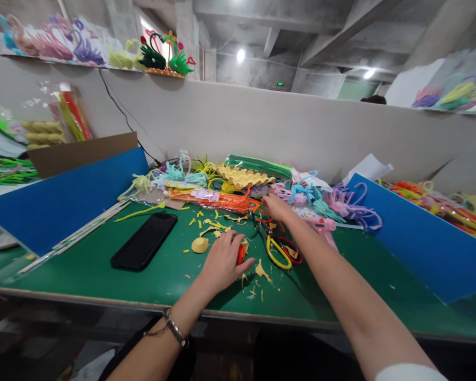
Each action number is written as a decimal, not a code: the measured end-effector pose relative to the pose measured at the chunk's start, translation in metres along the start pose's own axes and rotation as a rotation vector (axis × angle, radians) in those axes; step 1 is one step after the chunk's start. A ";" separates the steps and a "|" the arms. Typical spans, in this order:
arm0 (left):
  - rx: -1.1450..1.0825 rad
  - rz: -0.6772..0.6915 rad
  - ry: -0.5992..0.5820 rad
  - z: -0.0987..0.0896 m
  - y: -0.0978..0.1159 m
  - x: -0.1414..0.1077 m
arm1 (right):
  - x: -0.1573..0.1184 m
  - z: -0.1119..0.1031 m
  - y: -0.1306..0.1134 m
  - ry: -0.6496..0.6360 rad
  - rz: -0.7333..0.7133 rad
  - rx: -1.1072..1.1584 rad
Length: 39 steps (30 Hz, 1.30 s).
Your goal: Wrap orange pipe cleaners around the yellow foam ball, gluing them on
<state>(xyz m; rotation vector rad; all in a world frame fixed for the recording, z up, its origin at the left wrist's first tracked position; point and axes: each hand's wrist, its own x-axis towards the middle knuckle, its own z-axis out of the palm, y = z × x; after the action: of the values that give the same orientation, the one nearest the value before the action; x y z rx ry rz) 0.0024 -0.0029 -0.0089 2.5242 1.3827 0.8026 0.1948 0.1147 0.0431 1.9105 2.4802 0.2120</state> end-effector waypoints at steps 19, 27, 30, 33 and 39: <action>-0.066 0.005 0.006 -0.001 0.001 0.000 | -0.015 0.030 0.019 0.119 -0.123 0.053; -0.062 -0.030 -0.064 -0.005 0.004 0.000 | -0.017 0.035 0.013 0.045 -0.122 0.098; -0.068 -0.033 -0.062 -0.005 0.005 0.000 | -0.020 0.032 0.010 0.053 -0.101 0.158; -0.080 -0.037 -0.039 -0.005 0.004 0.000 | -0.020 0.026 0.013 0.100 -0.042 0.256; -0.089 -0.035 -0.020 -0.001 0.002 0.001 | -0.005 0.005 0.023 0.319 0.198 0.558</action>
<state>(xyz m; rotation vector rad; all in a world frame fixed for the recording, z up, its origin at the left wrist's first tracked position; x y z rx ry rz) 0.0034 -0.0032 -0.0073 2.4281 1.3500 0.8110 0.2191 0.1159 0.0399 2.5109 2.7640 -0.2233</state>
